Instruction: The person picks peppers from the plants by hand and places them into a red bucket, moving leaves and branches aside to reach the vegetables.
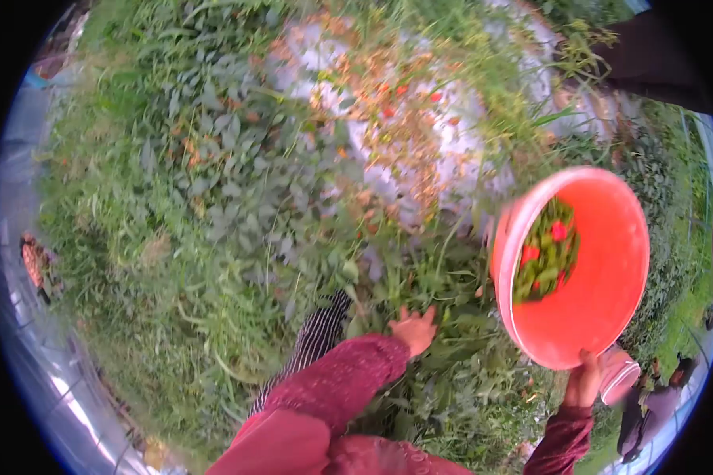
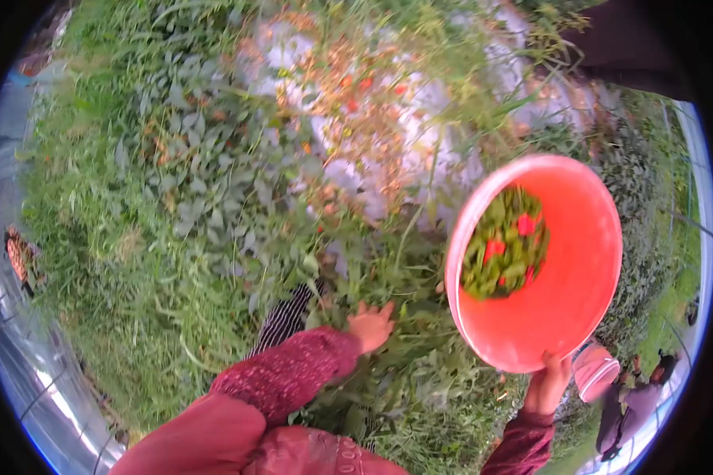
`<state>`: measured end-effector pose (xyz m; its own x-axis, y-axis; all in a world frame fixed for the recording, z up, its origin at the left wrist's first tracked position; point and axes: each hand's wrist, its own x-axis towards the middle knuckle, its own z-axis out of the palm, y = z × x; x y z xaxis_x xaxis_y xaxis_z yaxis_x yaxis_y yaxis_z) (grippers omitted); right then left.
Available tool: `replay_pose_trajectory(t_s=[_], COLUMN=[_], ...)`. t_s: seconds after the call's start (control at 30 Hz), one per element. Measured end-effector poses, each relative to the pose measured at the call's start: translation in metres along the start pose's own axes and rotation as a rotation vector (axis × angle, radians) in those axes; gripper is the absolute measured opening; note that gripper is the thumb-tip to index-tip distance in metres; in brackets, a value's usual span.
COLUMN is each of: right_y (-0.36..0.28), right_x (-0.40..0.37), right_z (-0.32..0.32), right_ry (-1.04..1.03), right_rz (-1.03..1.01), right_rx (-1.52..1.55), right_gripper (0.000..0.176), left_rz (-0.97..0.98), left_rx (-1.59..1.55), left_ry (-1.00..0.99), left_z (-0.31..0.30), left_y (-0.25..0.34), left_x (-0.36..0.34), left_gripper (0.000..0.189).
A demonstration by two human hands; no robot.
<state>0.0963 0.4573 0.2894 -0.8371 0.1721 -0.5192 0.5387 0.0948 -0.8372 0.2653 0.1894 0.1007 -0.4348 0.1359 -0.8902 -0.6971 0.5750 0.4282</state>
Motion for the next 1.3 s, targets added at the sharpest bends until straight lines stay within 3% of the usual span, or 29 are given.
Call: replay_pose_trajectory(t_s=[0.2,0.4,0.47,0.57,0.63,0.67,0.73,0.8,0.87,0.93,0.97,1.0,1.03,1.07,1.1,1.13,1.2,1.27,1.3], right_y=[-0.033,0.037,0.069,0.081,0.087,0.09,0.094,0.101,0.104,0.099,0.099,0.105,0.115,0.126,0.137,0.147,0.163,0.172,0.17], right_x=[0.092,0.131,0.135,0.117,0.116,0.113,0.106,0.112,0.111,0.095,0.085,0.076,0.065,0.052,0.035,0.018,-0.011,-0.019,-0.026], right_z=[0.121,0.27,0.302,0.321,0.32,0.322,0.326,0.325,0.323,0.334,0.34,0.341,0.338,0.336,0.34,0.345,0.352,0.349,0.347], right_ry=[-0.251,-0.262,-0.184,-0.138,-0.064,-0.06,-0.022,-0.007,-0.04,-0.082,-0.128,-0.132,-0.316,-0.499,-0.57,-0.636,-1.214,-1.532,-1.545], right_rz=[-0.011,0.179,0.237,0.21,0.228,0.228,0.15,0.172,0.176,0.177,0.183,0.185,0.293,0.409,0.463,0.509,0.171,-0.084,-0.084], right_rx=[-0.007,0.065,0.192,0.051,-0.069,-0.084,-0.089,-0.099,0.031,0.144,0.26,0.253,0.272,0.287,0.103,-0.081,-0.831,-1.263,-1.431], right_gripper=[0.045,0.028,0.022,0.021,0.024,0.024,0.028,0.03,0.041,0.045,0.049,0.049,0.05,0.051,0.05,0.049,0.052,0.059,0.063], left_rz=[0.041,0.112,0.223,0.367,0.493,0.479,0.464,0.277,0.038,0.036,0.037,0.014,-0.01,-0.038,-0.063,-0.105,-0.161,-0.104,-0.052], left_rx=[-0.282,-0.444,-0.511,-0.554,-0.565,-0.625,-0.693,-1.063,-0.682,-0.315,-0.323,-0.25,-0.174,-0.418,-0.171,-0.159,-0.116,-0.077,0.009], left_ry=[0.001,0.086,0.06,0.058,0.246,0.237,0.426,0.49,0.826,1.029,1.028,0.861,0.691,0.369,0.329,0.131,-0.154,-0.068,-0.035], left_z=[-0.016,-0.041,-0.054,-0.073,-0.084,-0.102,-0.133,-0.163,-0.198,-0.217,-0.216,-0.211,-0.206,-0.196,-0.178,-0.158,-0.125,-0.101,-0.096], left_y=[0.069,0.092,0.072,0.023,-0.019,-0.04,-0.082,-0.124,-0.167,-0.205,-0.21,-0.211,-0.211,-0.213,-0.205,-0.193,-0.186,-0.194,-0.196], left_x=[0.031,0.038,0.028,0.002,-0.016,-0.026,-0.035,-0.024,0.003,0.036,0.052,0.067,0.076,0.079,0.075,0.065,0.049,0.032,0.025], left_gripper=[0.066,0.074,0.075,0.073,0.069,0.065,0.043,0.031,0.028,0.037,0.037,0.051,0.066,0.083,0.086,0.086,0.088,0.083,0.079])
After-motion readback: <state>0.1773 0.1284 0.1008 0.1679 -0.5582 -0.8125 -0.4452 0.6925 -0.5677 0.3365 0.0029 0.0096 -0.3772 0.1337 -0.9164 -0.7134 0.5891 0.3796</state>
